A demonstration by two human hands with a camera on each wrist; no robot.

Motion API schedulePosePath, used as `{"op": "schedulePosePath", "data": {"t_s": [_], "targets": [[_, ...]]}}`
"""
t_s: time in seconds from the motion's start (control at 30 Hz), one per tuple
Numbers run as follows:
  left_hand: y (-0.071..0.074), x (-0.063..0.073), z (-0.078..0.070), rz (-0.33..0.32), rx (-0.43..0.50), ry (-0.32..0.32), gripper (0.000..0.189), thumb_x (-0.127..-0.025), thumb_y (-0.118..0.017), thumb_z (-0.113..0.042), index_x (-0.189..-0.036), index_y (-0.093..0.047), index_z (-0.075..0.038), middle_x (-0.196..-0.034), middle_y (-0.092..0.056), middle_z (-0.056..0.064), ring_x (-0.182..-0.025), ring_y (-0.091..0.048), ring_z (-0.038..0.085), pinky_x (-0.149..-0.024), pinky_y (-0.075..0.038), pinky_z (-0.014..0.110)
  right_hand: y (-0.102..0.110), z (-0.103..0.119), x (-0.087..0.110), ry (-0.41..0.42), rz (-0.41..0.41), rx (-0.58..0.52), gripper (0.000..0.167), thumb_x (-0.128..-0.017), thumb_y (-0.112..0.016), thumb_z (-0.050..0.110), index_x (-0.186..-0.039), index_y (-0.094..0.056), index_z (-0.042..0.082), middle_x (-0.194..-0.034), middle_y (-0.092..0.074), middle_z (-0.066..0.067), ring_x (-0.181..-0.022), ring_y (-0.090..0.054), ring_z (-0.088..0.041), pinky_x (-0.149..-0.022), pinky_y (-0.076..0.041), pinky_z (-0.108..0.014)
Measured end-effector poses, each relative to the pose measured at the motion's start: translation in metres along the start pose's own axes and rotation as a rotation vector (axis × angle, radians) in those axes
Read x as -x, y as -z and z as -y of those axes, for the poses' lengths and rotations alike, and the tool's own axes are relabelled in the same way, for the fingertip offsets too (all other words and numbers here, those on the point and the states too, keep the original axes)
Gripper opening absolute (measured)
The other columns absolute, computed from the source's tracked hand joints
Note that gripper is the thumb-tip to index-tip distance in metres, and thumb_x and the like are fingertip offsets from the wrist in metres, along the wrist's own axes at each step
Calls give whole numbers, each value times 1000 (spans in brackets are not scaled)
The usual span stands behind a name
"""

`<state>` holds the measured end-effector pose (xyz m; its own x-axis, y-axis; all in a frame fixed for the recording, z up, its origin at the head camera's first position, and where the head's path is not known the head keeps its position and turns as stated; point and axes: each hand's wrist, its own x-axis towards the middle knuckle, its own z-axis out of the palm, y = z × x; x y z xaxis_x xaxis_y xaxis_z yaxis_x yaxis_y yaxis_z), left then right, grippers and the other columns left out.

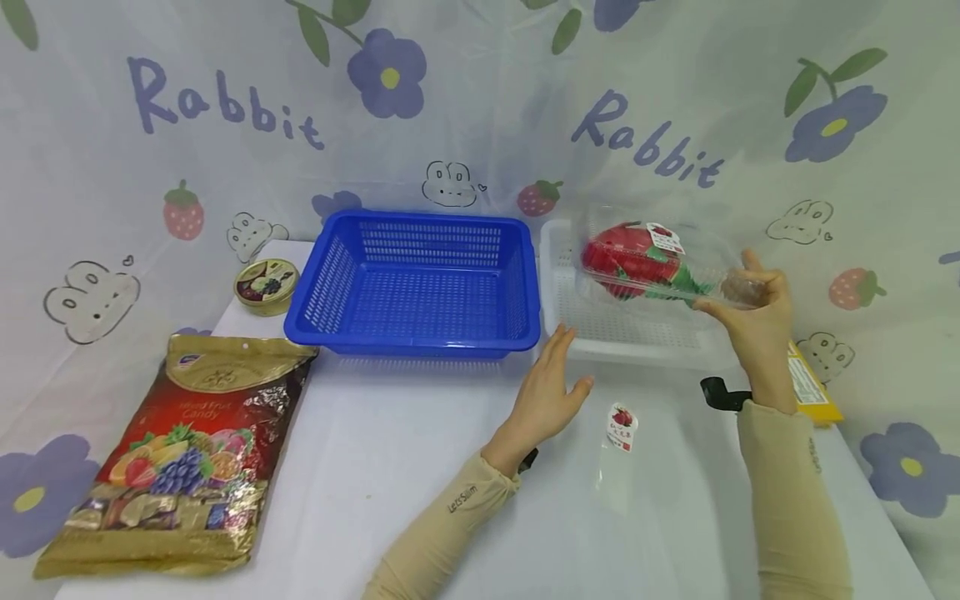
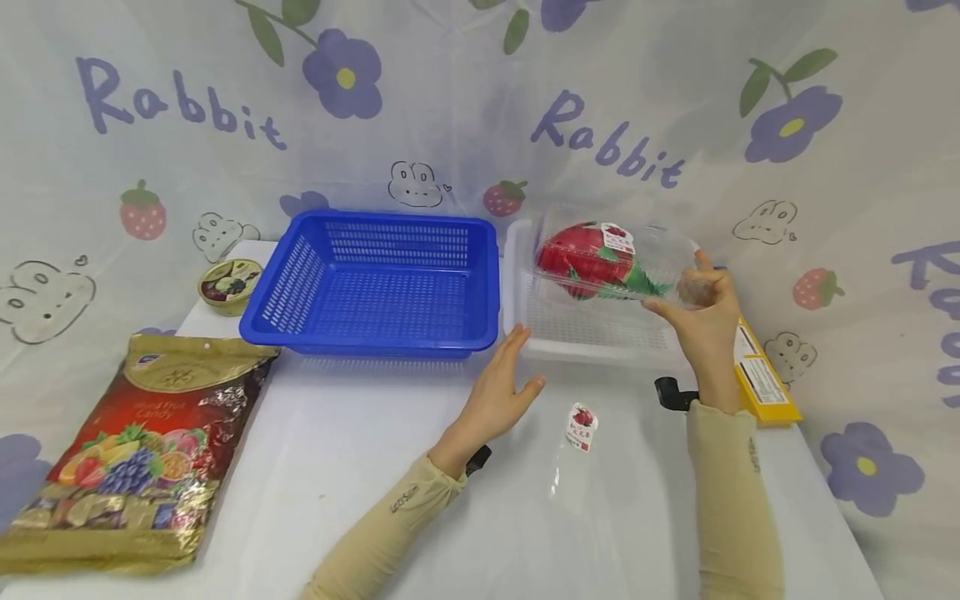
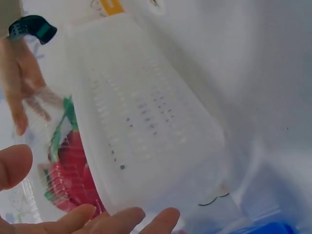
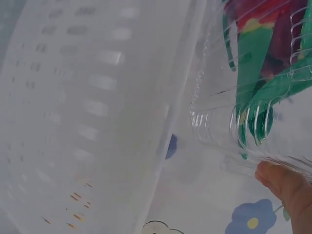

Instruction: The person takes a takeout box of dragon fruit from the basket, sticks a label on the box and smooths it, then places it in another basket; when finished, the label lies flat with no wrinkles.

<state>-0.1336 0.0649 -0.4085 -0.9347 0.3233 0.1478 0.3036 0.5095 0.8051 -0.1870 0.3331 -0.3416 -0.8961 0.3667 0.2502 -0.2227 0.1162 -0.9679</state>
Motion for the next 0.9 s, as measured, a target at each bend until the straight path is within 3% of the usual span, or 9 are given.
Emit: {"op": "schedulePosePath", "data": {"t_s": [0.1,0.2,0.3,0.4,0.5,0.63,0.7,0.8,0.9], "targets": [[0,-1,2,7,-10,4,69,-95,-59,-25,-152,-26,-5,-162,-20,10,-145,-31,28,-113,-36,48,0,-1,-8,-21,22,86,50,-68,-82,-8,-105,-58,16,-156,-37,-3,-124,-52,-10,-80,-47,-5],[0,-2,4,10,-11,3,69,-94,-59,-25,-152,-26,-3,-162,-20,10,-146,-30,28,-115,-34,47,-1,-2,-16,-39,55,218,48,-71,-83,0,-107,-58,19,-156,-38,1,-108,-54,-7,-78,-45,-5],[-1,-3,5,6,-18,-3,69,-94,-59,-25,-151,-28,-2,-162,-21,10,-145,-32,29,-115,-34,47,-1,-2,-23,-49,113,352,49,-75,-82,8,-112,-55,24,-157,-34,7,-126,-46,-7,-92,-41,-8],[-1,-3,6,7,-22,-5,69,-94,-60,-25,-151,-28,-2,-162,-22,10,-144,-33,29,-115,-34,46,-1,-2,-30,-51,170,416,50,-78,-81,13,-117,-52,26,-159,-29,9,-146,-28,-10,-109,-32,-17],[-1,-3,5,17,-25,-3,69,-94,-60,-25,-151,-28,-2,-162,-21,9,-145,-31,28,-116,-32,47,-1,-2,-36,-57,213,433,49,-79,-80,15,-117,-51,28,-160,-27,9,-150,-18,-13,-107,-32,-16],[0,-2,5,20,-36,-2,69,-94,-60,-25,-151,-28,-1,-162,-21,10,-145,-31,28,-116,-31,48,-2,0,-42,-66,261,473,48,-79,-80,17,-116,-51,28,-160,-26,8,-148,-19,-15,-86,-36,-4],[1,-2,5,22,-42,-2,69,-94,-60,-25,-151,-29,-1,-162,-20,9,-146,-30,27,-117,-31,49,-3,1,-45,-67,279,493,47,-79,-80,18,-115,-51,28,-160,-26,7,-147,-21,-18,-83,-36,-2],[1,-3,5,26,-42,1,70,-94,-60,-25,-151,-28,-2,-162,-20,9,-146,-30,27,-117,-30,49,-3,2,-49,-68,304,513,45,-80,-80,19,-113,-51,30,-161,-25,5,-148,-20,-22,-93,-37,-9],[0,-3,5,24,-42,0,69,-94,-60,-25,-150,-29,-1,-162,-21,10,-145,-31,28,-116,-30,50,-6,4,-54,-78,321,526,45,-79,-81,23,-111,-51,30,-161,-25,6,-150,-17,-24,-111,-34,-29]]}}
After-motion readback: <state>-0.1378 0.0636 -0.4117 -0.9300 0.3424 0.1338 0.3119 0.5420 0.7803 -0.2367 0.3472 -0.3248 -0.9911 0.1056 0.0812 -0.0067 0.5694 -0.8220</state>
